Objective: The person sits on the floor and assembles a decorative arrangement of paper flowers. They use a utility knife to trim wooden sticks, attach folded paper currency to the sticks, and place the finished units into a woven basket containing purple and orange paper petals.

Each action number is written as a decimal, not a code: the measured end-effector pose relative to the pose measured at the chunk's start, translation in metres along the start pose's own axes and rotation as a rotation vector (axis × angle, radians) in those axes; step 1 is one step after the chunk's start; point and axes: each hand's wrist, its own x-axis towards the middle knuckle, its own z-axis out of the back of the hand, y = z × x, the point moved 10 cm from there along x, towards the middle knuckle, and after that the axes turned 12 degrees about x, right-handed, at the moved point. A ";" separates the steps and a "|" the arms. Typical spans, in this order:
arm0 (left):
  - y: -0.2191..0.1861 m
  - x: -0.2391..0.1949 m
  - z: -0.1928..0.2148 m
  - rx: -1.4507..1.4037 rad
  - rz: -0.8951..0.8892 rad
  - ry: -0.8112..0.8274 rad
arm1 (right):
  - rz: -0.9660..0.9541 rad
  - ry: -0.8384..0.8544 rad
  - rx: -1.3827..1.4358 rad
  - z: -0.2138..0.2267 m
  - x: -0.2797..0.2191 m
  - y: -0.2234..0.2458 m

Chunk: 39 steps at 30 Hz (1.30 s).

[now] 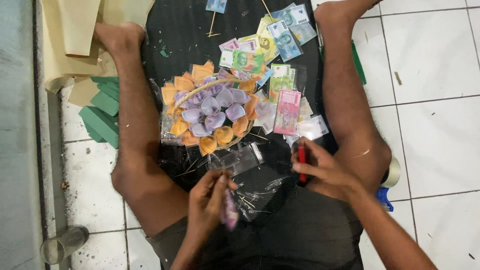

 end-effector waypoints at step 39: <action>-0.071 -0.009 -0.165 -0.890 0.234 0.477 | 0.564 -0.454 -1.399 0.008 -0.073 0.084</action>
